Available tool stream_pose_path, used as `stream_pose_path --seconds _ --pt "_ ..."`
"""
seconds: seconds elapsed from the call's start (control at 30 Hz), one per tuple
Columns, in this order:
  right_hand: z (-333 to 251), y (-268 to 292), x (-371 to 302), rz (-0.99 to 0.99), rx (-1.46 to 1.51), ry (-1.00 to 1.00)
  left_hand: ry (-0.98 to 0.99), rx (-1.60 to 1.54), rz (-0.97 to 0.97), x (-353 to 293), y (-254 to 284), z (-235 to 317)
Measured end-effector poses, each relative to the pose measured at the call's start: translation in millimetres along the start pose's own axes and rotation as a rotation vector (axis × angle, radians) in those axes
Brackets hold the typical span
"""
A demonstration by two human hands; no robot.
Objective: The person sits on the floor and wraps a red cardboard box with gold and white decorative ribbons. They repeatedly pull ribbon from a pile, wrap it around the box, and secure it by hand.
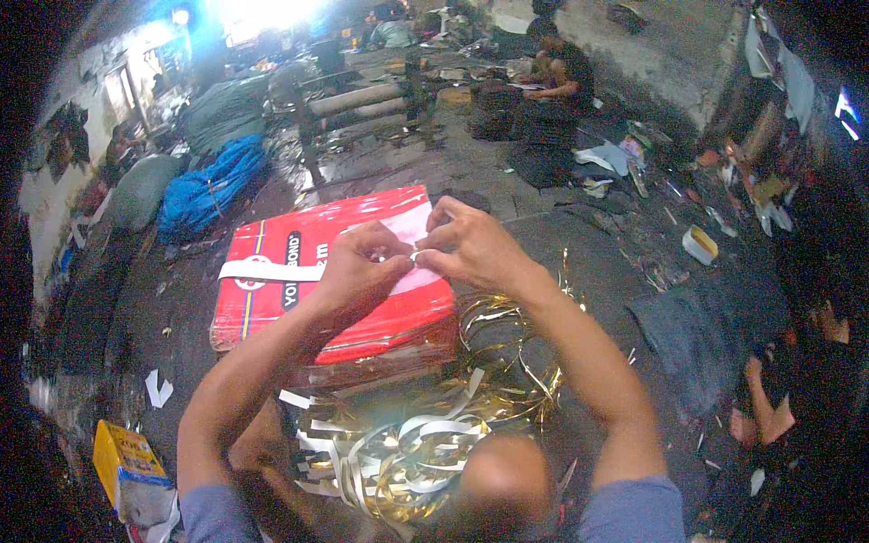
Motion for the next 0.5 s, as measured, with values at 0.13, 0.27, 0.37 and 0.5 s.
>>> stream_pose_path --seconds 0.13,0.27,0.37,0.5 --pt "1 -5 -6 0.114 0.001 -0.022 0.055 -0.046 0.029 -2 -2 -4" --pt "21 -15 -17 0.228 0.133 -0.303 0.162 -0.084 0.043 0 -7 -3" --pt "29 -33 -18 0.284 0.348 -0.393 0.05 -0.102 0.048 2 -4 -15" --pt "45 -46 -19 0.447 0.644 -0.505 0.063 -0.088 0.055 6 -9 -11"
Point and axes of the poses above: each hand's wrist, its own x-axis towards the middle knuckle, its own y-axis out of the back of the hand, z = x × y, the point moved 6 cm from there along x, towards the middle knuckle, and after that the axes turned 9 degrees about y, right-handed, at the moved point
